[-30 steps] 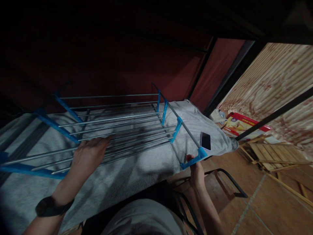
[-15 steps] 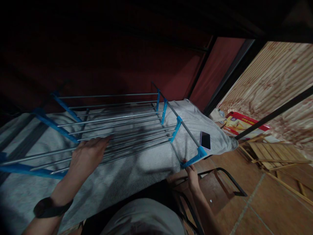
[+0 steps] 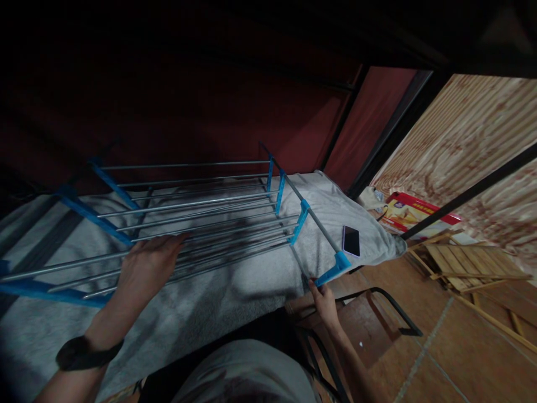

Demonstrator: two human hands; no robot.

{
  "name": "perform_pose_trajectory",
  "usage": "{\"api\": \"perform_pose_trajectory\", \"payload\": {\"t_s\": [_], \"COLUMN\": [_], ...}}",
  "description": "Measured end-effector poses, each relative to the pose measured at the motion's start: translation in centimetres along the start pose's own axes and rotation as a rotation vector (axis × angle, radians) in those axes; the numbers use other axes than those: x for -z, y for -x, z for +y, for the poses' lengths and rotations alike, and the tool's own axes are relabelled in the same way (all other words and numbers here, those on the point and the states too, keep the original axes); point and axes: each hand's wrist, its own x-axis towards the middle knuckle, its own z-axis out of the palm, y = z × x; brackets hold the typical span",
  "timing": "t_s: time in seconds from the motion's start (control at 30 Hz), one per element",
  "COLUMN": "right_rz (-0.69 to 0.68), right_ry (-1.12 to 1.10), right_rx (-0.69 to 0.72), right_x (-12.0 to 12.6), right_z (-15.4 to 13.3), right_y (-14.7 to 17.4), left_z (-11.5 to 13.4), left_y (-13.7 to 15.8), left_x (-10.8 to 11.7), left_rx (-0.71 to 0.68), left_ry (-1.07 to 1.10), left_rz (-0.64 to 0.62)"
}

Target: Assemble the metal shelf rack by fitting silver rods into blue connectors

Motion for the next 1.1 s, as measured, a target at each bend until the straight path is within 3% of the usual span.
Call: {"api": "perform_pose_trajectory", "payload": {"t_s": [0.97,1.1], "right_rz": [-0.056,-0.112], "right_ry": [0.088,0.059], "right_rx": [-0.028,-0.006], "right_x": [-2.6,-3.3], "right_z": [-0.4,-0.1], "right_y": [1.6,2.0], "left_z": [-1.8,-1.4], "left_y": [0.3,0.5], "left_x": [0.1,0.3], "left_rx": [0.019,0.083], "left_ry": [0.028,-0.01], "left_rz": [0.032,0.043]}}
